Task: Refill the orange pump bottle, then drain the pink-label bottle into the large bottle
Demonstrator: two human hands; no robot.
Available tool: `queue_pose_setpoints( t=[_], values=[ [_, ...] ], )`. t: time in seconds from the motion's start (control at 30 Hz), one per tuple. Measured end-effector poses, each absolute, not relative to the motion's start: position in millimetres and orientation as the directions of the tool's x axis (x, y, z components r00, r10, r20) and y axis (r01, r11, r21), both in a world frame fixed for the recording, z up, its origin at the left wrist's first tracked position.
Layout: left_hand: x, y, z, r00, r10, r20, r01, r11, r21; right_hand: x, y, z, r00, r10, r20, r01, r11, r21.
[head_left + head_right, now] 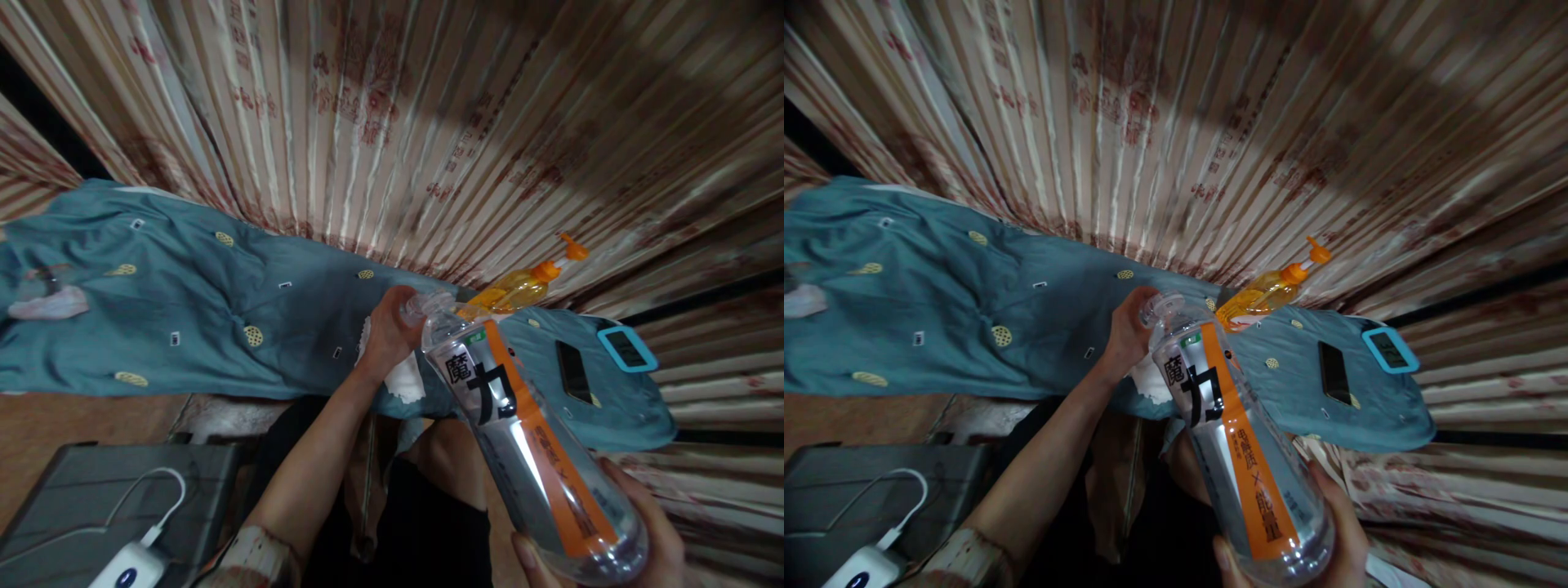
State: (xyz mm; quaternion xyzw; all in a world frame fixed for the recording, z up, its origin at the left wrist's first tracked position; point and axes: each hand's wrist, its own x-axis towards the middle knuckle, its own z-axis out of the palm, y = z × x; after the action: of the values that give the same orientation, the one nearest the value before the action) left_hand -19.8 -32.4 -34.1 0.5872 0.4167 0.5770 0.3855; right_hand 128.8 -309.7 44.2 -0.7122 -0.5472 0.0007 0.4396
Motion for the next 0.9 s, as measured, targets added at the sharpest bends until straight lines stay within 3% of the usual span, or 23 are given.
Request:
queue_pose_setpoints(
  t=[0.17, 0.3, 0.47, 0.63, 0.8, 0.9],
  values=[
    [-19.3, -31.4, -36.3, -0.013, 0.934, 0.357, 0.046, -0.356, 0.933, 136.1, -308.5, 42.9, 0.208, 0.753, 0.624, 0.895, 0.112, -0.433],
    [-19.3, -31.1, -36.1, -0.015, 0.936, 0.351, 0.051, -0.349, 0.936, 136.7, -306.4, 44.0, 0.307, 0.745, 0.592, 0.879, 0.016, -0.476],
    [-20.4, -32.5, -33.1, -0.005, 0.937, 0.348, 0.068, -0.347, 0.935, 139.7, -309.7, 39.8, 0.207, 0.778, 0.594, 0.901, 0.084, -0.425],
    [-21.2, -32.7, -32.8, -0.001, 0.934, 0.357, 0.074, -0.356, 0.931, 135.9, -313.4, 32.9, 0.424, 0.731, 0.535, 0.823, -0.065, -0.564],
    [-21.8, -31.2, -34.9, 0.0, 0.934, 0.359, 0.094, -0.357, 0.929, 147.8, -316.8, 26.4, 0.235, 0.793, 0.562, 0.872, 0.083, -0.482],
    [-21.3, -30.5, -36.2, -0.003, 0.929, 0.369, 0.104, -0.367, 0.924, 150.0, -317.3, 25.5, 0.372, 0.752, 0.544, 0.842, -0.026, -0.539]
  ],
)
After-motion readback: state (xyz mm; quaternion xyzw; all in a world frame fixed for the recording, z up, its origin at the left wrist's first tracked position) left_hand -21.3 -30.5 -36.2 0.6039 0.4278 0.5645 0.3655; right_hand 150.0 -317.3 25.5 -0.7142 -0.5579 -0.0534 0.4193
